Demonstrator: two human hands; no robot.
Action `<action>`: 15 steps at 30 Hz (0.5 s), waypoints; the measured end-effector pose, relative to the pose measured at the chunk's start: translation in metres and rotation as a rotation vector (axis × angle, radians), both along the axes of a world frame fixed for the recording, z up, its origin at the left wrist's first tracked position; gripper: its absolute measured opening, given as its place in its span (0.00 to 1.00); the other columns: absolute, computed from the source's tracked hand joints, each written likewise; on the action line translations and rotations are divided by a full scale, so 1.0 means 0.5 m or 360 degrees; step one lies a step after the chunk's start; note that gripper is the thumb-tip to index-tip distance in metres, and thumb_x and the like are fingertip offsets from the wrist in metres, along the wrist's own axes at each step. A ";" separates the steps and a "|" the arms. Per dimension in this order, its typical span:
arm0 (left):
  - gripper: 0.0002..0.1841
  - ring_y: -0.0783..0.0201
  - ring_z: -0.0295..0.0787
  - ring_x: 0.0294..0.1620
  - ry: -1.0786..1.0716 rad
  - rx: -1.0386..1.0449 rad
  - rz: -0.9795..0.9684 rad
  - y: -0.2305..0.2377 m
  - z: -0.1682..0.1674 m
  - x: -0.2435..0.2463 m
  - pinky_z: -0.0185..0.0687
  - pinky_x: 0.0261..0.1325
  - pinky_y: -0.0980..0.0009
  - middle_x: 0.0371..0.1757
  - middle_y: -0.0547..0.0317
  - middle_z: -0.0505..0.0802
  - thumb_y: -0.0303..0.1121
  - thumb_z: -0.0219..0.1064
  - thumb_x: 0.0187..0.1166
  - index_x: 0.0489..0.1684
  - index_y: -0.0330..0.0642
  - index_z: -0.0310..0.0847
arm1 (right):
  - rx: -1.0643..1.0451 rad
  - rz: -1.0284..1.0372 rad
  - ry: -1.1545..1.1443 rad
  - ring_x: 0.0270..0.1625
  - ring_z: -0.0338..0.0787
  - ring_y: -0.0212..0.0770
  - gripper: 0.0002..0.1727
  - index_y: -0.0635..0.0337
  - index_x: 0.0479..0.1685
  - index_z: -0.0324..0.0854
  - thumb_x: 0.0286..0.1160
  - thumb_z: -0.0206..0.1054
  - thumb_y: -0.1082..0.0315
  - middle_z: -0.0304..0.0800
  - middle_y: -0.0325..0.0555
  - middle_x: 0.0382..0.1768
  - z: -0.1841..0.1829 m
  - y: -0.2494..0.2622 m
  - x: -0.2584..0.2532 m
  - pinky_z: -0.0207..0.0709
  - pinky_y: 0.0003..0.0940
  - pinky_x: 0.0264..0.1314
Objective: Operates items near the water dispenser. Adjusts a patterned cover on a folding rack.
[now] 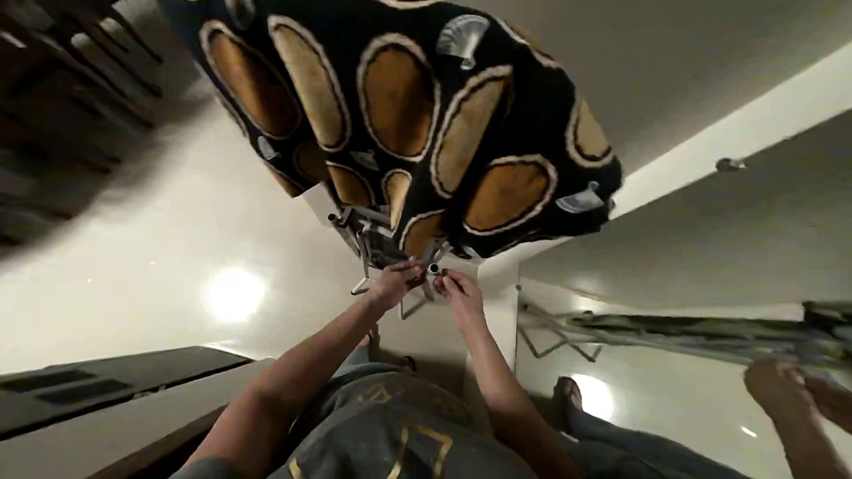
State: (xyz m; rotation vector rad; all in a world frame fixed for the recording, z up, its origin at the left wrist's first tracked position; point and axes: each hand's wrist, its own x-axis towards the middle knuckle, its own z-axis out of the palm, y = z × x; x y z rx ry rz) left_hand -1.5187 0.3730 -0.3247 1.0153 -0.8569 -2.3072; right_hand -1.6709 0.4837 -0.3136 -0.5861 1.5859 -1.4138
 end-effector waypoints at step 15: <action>0.12 0.60 0.92 0.51 0.0008 -0.0030 -0.0008 -0.006 0.002 0.002 0.89 0.61 0.62 0.54 0.47 0.92 0.24 0.63 0.84 0.59 0.27 0.83 | 0.0091 -0.0109 -0.0063 0.44 0.93 0.41 0.13 0.73 0.60 0.77 0.88 0.57 0.72 0.91 0.52 0.43 0.001 -0.024 0.019 0.89 0.37 0.54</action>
